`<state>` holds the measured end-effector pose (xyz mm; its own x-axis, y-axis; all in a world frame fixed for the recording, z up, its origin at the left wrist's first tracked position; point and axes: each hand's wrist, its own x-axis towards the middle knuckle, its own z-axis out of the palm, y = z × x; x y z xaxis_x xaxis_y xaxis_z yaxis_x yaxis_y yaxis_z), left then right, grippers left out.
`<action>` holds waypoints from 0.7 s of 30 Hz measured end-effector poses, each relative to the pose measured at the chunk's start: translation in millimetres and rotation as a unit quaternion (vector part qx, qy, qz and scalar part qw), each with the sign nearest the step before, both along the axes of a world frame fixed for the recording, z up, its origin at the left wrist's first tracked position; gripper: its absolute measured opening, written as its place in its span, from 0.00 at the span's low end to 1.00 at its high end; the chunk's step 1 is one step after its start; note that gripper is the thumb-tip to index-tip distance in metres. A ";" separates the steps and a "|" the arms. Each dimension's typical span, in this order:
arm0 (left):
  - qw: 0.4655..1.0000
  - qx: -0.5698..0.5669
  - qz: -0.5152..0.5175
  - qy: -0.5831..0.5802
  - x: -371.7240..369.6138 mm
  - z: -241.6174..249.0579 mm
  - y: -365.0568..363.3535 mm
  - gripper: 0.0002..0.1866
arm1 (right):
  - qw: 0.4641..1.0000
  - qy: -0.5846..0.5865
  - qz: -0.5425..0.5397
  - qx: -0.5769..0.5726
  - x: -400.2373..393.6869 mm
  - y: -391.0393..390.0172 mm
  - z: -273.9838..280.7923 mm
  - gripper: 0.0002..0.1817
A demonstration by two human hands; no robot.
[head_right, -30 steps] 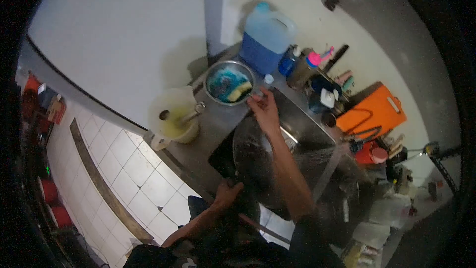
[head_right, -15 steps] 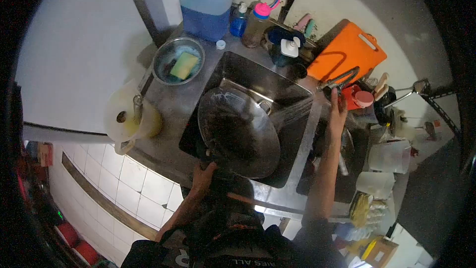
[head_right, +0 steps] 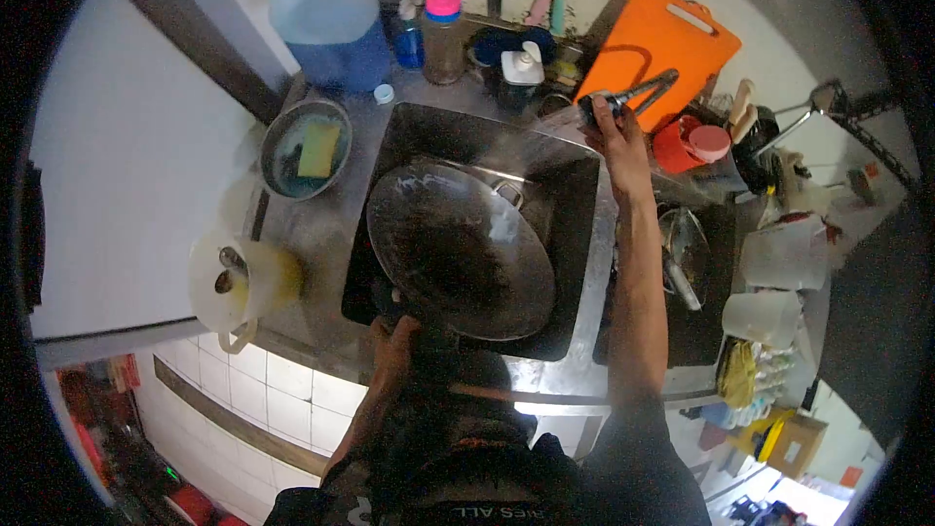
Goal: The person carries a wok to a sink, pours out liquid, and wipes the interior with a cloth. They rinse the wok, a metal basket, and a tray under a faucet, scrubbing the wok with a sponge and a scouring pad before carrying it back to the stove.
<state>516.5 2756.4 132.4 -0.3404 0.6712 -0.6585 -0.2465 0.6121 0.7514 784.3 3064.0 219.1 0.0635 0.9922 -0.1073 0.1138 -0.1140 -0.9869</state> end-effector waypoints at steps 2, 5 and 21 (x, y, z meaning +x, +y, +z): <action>1.000 -0.008 -0.009 0.001 1.8 4.1 12.1 0.27 | 1.000 0.007 0.016 0.010 0.5 2.4 -0.2 0.53; 1.000 -0.019 -0.016 -0.013 4.0 4.0 24.7 0.33 | 1.000 0.010 0.021 0.007 0.7 5.0 1.4 0.51; 0.994 0.042 0.098 -0.032 32.1 30.9 89.4 0.32 | 0.995 0.018 0.039 0.086 2.1 34.8 -19.6 0.37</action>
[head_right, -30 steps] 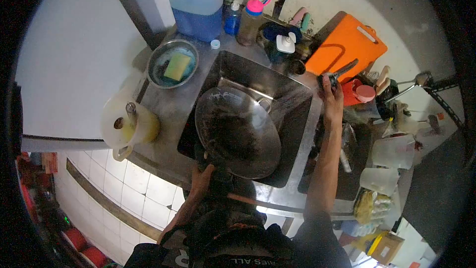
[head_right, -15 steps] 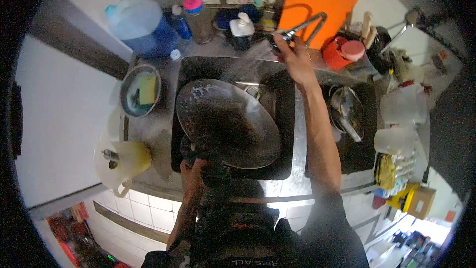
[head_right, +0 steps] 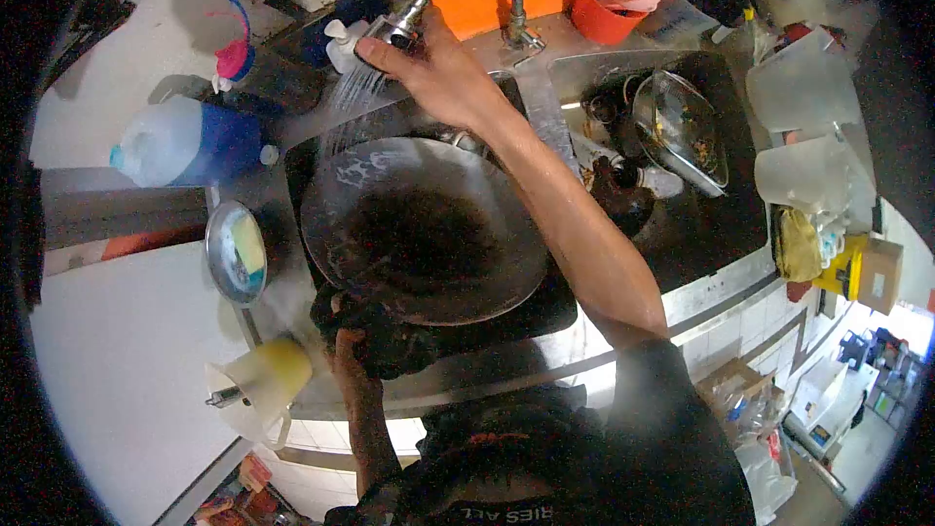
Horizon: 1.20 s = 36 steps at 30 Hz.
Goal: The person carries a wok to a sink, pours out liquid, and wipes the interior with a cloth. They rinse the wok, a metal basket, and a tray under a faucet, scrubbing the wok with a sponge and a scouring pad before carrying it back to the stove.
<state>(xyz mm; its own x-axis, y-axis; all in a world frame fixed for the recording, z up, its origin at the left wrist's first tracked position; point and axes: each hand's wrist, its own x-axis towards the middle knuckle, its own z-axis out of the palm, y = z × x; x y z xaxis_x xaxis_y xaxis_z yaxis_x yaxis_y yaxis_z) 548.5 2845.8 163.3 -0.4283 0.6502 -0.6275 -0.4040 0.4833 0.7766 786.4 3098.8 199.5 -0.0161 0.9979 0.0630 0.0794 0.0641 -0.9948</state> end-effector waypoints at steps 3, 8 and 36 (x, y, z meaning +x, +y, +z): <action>1.000 0.005 -0.009 0.009 -0.8 0.4 4.2 0.30 | 1.000 -0.008 0.004 0.024 8.6 -3.2 -8.2 0.38; 1.000 0.003 0.003 0.009 14.8 20.2 17.7 0.32 | 0.997 0.046 0.059 -0.030 23.8 -15.4 -7.7 0.39; 0.999 0.031 -0.012 0.021 23.8 22.7 22.9 0.34 | 0.874 0.059 0.460 -0.145 -72.5 -167.4 -160.2 0.41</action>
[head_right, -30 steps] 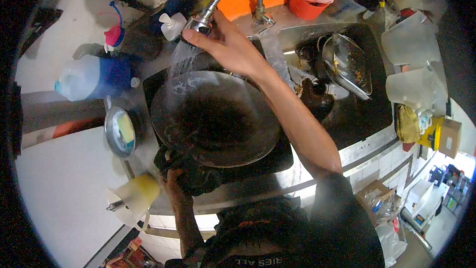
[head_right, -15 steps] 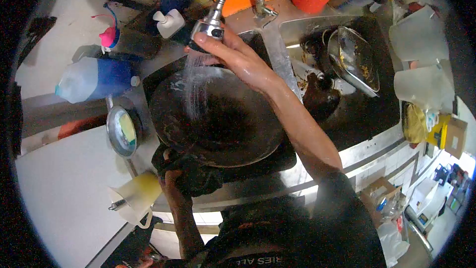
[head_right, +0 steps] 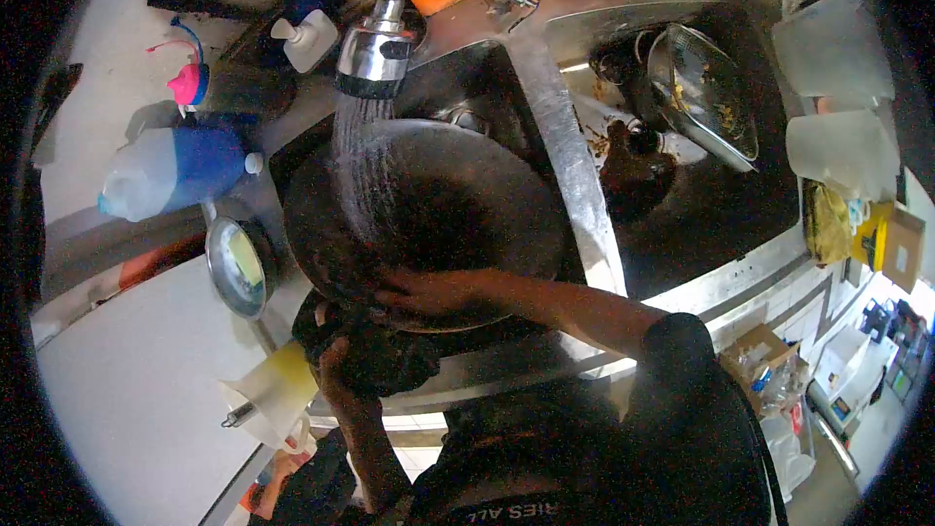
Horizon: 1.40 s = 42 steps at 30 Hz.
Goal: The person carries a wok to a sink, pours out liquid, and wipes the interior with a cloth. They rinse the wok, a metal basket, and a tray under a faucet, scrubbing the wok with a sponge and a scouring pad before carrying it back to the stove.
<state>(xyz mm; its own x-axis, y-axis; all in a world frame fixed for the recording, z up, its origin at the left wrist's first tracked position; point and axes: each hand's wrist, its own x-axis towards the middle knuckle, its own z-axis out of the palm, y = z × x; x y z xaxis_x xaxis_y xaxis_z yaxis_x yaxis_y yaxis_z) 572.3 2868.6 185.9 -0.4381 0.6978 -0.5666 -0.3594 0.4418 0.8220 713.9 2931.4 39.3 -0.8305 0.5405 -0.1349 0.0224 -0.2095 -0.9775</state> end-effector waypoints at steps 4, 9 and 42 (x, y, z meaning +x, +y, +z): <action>0.999 -0.017 -0.004 0.033 7.2 10.2 4.7 0.33 | 0.988 0.150 -0.018 0.023 -44.2 -5.7 -19.9 0.38; 0.999 -0.040 0.016 0.029 3.9 3.2 -3.1 0.30 | 0.995 -0.010 0.031 0.098 -35.4 -2.7 -78.4 0.33; 0.983 -0.171 0.062 -0.030 -84.6 -123.1 -98.7 0.19 | 0.843 0.098 -0.528 -0.032 98.5 101.8 134.9 0.27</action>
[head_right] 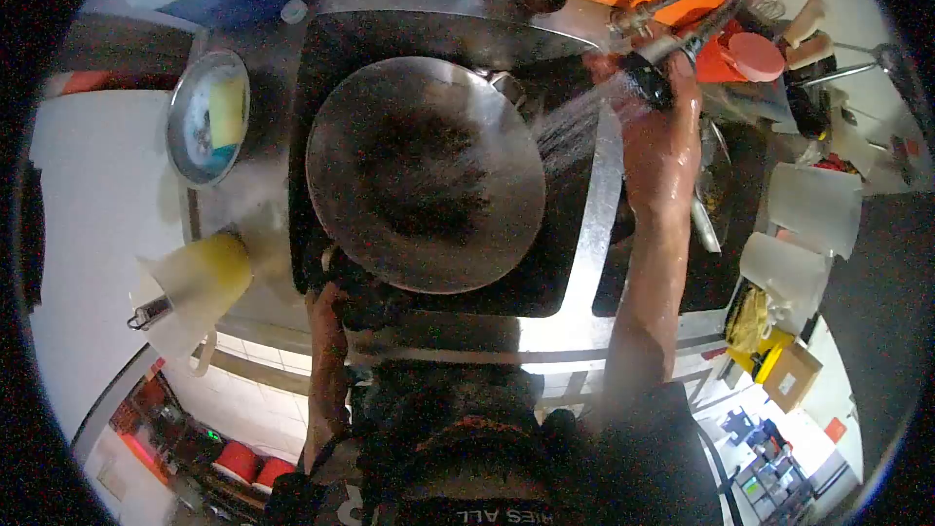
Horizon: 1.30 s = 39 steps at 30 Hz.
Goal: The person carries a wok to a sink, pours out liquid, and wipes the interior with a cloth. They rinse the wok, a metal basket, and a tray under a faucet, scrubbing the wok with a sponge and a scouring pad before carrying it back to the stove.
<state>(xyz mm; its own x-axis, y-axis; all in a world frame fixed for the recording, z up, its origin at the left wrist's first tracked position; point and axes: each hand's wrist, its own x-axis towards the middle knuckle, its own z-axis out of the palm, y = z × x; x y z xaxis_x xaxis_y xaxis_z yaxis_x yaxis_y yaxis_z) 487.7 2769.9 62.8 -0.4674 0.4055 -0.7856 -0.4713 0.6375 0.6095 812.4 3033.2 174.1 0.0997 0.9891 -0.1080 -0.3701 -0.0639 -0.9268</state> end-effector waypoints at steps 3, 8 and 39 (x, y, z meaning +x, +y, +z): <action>0.999 0.032 0.003 0.001 0.4 -2.4 -6.6 0.19 | 0.997 -0.073 0.017 -0.033 24.0 -10.9 5.2 0.30; 0.999 -0.002 -0.030 0.031 -8.5 -20.6 -16.6 0.22 | 0.983 -0.176 0.049 -0.018 69.0 -17.4 -18.8 0.31; 0.998 0.029 -0.055 -0.007 -1.4 5.4 6.4 0.29 | 0.883 -0.461 -0.019 0.088 26.9 62.1 -45.3 0.21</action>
<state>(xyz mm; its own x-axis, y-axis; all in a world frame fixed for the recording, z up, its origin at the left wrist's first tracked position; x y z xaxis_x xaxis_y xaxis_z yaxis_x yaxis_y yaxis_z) 486.3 2776.3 68.2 -0.4071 0.4990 -0.7650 -0.4097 0.6488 0.6412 839.3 3095.3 128.8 0.0985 0.9764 0.1922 0.5489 0.1078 -0.8289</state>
